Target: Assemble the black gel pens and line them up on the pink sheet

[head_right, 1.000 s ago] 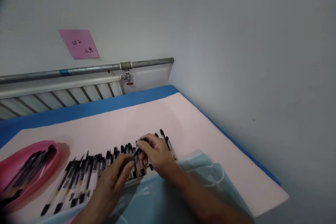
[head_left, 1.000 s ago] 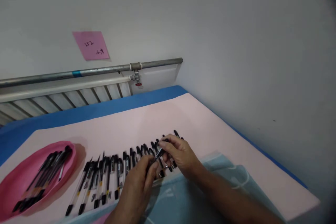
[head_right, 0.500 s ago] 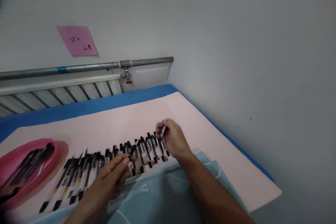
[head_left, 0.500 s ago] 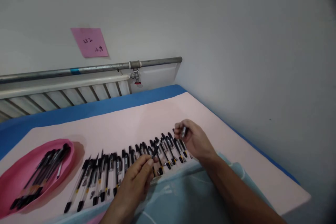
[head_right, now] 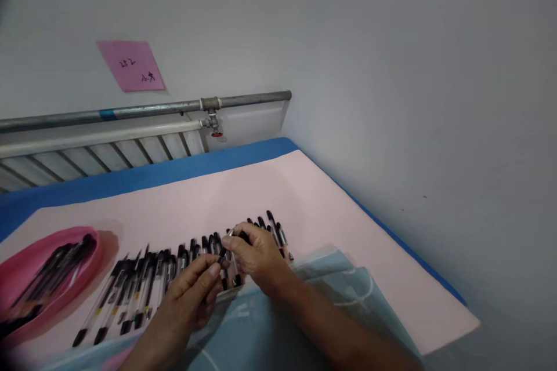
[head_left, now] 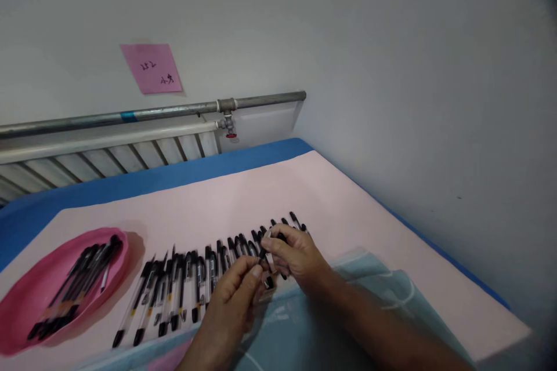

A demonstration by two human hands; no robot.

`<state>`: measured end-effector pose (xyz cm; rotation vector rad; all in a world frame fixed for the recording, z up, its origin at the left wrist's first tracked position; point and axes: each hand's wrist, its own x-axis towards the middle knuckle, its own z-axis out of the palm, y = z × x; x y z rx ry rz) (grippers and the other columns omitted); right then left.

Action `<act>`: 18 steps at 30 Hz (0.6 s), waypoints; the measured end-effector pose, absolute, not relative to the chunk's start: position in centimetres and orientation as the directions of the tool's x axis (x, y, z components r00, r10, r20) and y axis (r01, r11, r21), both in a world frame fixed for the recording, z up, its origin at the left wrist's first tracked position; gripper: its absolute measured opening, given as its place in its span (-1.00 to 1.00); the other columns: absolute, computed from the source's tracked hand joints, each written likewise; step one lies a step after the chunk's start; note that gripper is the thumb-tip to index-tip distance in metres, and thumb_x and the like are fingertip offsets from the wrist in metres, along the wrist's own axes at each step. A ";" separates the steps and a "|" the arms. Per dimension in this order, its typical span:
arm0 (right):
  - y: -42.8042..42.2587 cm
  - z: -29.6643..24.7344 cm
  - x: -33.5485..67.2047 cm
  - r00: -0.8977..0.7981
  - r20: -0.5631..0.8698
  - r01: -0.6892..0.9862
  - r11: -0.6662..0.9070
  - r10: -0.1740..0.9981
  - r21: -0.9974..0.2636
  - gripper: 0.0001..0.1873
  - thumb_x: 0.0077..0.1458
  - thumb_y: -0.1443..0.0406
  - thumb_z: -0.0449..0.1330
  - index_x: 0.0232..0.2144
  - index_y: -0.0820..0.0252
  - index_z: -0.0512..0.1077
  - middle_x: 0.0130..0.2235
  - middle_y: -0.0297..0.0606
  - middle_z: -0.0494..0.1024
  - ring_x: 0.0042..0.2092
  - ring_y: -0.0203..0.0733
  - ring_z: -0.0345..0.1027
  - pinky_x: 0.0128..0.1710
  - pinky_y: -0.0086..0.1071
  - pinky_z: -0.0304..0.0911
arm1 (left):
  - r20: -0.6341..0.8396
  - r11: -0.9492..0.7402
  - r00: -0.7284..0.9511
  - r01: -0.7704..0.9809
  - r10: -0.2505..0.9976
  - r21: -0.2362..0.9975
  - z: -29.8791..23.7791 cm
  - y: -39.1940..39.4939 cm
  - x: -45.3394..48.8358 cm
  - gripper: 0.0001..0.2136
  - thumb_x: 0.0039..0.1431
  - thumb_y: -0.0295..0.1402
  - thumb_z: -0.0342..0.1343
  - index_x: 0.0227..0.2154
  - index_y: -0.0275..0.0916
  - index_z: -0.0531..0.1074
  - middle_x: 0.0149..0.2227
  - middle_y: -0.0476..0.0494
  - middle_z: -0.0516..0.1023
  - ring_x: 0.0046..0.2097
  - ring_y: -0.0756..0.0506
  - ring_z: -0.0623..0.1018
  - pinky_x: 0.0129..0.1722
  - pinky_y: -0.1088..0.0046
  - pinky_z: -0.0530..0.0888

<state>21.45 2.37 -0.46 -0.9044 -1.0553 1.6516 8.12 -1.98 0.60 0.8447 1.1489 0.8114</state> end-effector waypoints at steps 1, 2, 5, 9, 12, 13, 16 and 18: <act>2.3 -0.5 21.5 -0.296 -0.090 -0.332 -0.192 0.951 -0.923 -0.75 -0.04 0.19 0.20 -0.54 0.18 0.22 -0.72 -0.60 -0.02 -0.68 -0.50 -0.17 -0.70 -0.54 -0.22 | -0.445 0.480 0.224 -0.137 0.867 0.866 0.7 -2.0 8.1 -0.67 -0.08 -0.03 0.10 -0.44 -0.20 0.28 -0.66 0.17 0.07 -0.65 0.15 0.01 -0.69 0.65 -0.08; 2.3 -0.5 21.6 -0.308 -0.089 -0.343 -0.198 0.947 -0.918 -0.76 -0.03 0.19 0.20 -0.52 0.19 0.23 -0.71 -0.60 -0.03 -0.68 -0.50 -0.18 -0.69 -0.54 -0.22 | -0.460 0.501 0.232 -0.165 0.857 0.850 0.8 -2.0 8.1 -0.67 -0.09 -0.03 0.12 -0.43 -0.20 0.27 -0.66 0.17 0.07 -0.65 0.16 0.01 -0.70 0.66 -0.09; 2.3 -0.4 21.7 -0.328 -0.080 -0.359 -0.203 0.941 -0.911 -0.81 -0.02 0.21 0.18 -0.50 0.21 0.28 -0.70 -0.57 0.00 -0.66 -0.50 -0.16 -0.69 -0.55 -0.20 | -0.486 0.541 0.261 -0.213 0.834 0.814 0.9 -2.1 7.9 -0.67 -0.08 -0.04 0.11 -0.40 -0.19 0.27 -0.66 0.18 0.07 -0.68 0.17 -0.03 -0.72 0.65 -0.13; 2.4 -0.4 21.7 -0.357 -0.079 -0.342 -0.209 0.931 -0.916 -0.83 0.02 0.22 0.14 -0.40 0.24 0.35 -0.69 -0.53 0.10 -0.65 -0.48 -0.09 -0.67 -0.54 -0.11 | -0.472 0.536 0.287 -0.212 0.834 0.817 0.8 -2.1 7.7 -0.70 -0.04 -0.06 0.09 -0.42 -0.20 0.26 -0.67 0.18 0.09 -0.69 0.18 -0.03 -0.73 0.65 -0.14; 2.5 -0.5 21.6 -0.302 -0.104 -0.326 -0.206 0.947 -0.923 -0.81 0.00 0.19 0.16 -0.40 0.22 0.34 -0.71 -0.54 0.12 -0.67 -0.47 -0.07 -0.69 -0.54 -0.10 | -0.470 0.516 0.245 -0.183 0.848 0.837 0.7 -2.1 7.7 -0.67 -0.06 -0.04 0.10 -0.44 -0.20 0.25 -0.66 0.19 0.10 -0.70 0.18 -0.03 -0.73 0.66 -0.12; 2.6 -0.5 21.5 -0.272 -0.108 -0.326 -0.197 0.956 -0.925 -0.81 -0.02 0.19 0.18 -0.43 0.21 0.33 -0.71 -0.55 0.11 -0.67 -0.47 -0.07 -0.69 -0.54 -0.11 | -0.467 0.510 0.234 -0.174 0.853 0.843 0.7 -2.1 7.8 -0.67 -0.07 -0.03 0.10 -0.44 -0.20 0.24 -0.66 0.19 0.10 -0.70 0.19 -0.03 -0.73 0.67 -0.12; 2.7 -0.5 21.5 -0.242 -0.090 -0.353 -0.174 0.966 -0.919 -0.81 -0.06 0.22 0.22 -0.50 0.22 0.33 -0.71 -0.55 0.09 -0.66 -0.48 -0.08 -0.69 -0.55 -0.11 | -0.470 0.513 0.243 -0.159 0.848 0.843 0.6 -2.0 7.8 -0.65 -0.09 -0.01 0.11 -0.44 -0.20 0.25 -0.67 0.20 0.09 -0.70 0.19 -0.04 -0.73 0.66 -0.13; 2.7 -0.4 21.6 -0.292 -0.081 -0.387 -0.195 0.953 -0.901 -0.84 -0.05 0.24 0.21 -0.46 0.23 0.37 -0.69 -0.53 0.11 -0.64 -0.48 -0.06 -0.68 -0.55 -0.10 | -0.488 0.533 0.249 -0.162 0.837 0.831 0.5 -1.9 7.7 -0.64 -0.10 0.00 0.11 -0.42 -0.19 0.26 -0.68 0.20 0.09 -0.70 0.18 -0.04 -0.73 0.66 -0.14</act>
